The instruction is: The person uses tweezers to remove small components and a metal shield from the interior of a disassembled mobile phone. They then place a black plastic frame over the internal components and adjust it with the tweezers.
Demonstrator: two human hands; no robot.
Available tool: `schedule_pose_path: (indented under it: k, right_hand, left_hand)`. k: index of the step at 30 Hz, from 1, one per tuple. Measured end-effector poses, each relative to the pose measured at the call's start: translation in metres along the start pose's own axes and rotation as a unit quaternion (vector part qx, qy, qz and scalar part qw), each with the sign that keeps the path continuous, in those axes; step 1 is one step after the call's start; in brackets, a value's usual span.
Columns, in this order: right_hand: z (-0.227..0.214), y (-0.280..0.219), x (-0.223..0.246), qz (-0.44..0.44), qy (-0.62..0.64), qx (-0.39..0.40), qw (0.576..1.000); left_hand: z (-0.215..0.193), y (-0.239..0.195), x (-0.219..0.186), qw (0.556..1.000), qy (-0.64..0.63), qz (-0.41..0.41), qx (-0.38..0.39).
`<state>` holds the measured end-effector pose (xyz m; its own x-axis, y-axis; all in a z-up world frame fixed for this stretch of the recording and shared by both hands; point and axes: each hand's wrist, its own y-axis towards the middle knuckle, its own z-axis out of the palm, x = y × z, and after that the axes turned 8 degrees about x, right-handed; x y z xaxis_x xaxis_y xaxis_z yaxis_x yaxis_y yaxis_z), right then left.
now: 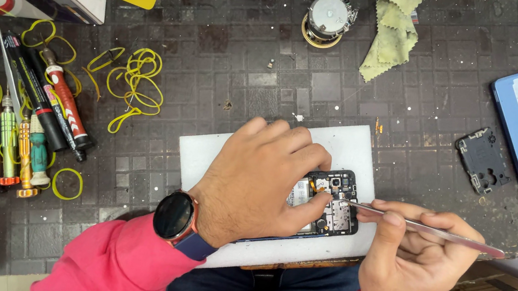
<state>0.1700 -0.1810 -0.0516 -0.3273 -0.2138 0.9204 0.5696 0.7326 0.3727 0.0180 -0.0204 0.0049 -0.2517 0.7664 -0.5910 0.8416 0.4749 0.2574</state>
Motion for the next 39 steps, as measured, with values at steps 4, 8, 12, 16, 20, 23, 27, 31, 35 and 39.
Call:
schedule_pose_path:
  k: [4, 8, 12, 16, 20, 23, 27, 31, 35, 39]
  right_hand:
    - [-0.001, -0.001, -0.001, 0.000, 0.001, 0.003, 1.000]
    - [0.001, 0.001, 0.000, -0.001, -0.007, 0.006, 1.000]
    - [0.001, 0.003, 0.005, 0.019, 0.000, -0.018, 1.000]
    - [0.002, 0.006, 0.008, 0.025, -0.001, -0.019, 1.000]
    - [0.000, 0.005, 0.009, 0.032, 0.003, -0.029, 0.999]
    - [0.003, 0.003, 0.006, 0.038, 0.008, -0.043, 0.998]
    - [0.002, 0.001, 0.004, 0.018, 0.010, -0.027, 0.999]
    - [0.000, -0.003, 0.004, 0.024, -0.008, -0.035, 0.999]
    - [0.001, -0.002, 0.003, 0.025, -0.010, -0.046, 0.999]
    - [0.001, -0.002, 0.004, 0.023, -0.023, -0.036, 0.999]
  left_hand:
    - [-0.001, 0.000, -0.001, 1.000, -0.002, 0.002, -0.004]
    - [-0.001, 0.000, 0.001, 1.000, -0.003, 0.012, -0.007]
    - [-0.002, -0.001, 0.001, 1.000, -0.018, 0.009, 0.000]
    - [-0.003, 0.000, 0.000, 1.000, -0.020, 0.001, 0.002]
    - [-0.004, 0.000, -0.002, 1.000, -0.027, 0.008, -0.005]
    - [-0.009, 0.003, -0.003, 1.000, -0.020, -0.001, 0.011]
    - [-0.010, 0.007, -0.006, 1.000, -0.016, -0.004, 0.023]
    - [-0.005, 0.002, -0.004, 1.000, -0.015, -0.001, 0.017]
    - [-0.003, 0.002, 0.001, 1.000, -0.013, 0.005, 0.010]
    - [-0.002, 0.001, 0.001, 1.000, -0.009, 0.011, 0.004]
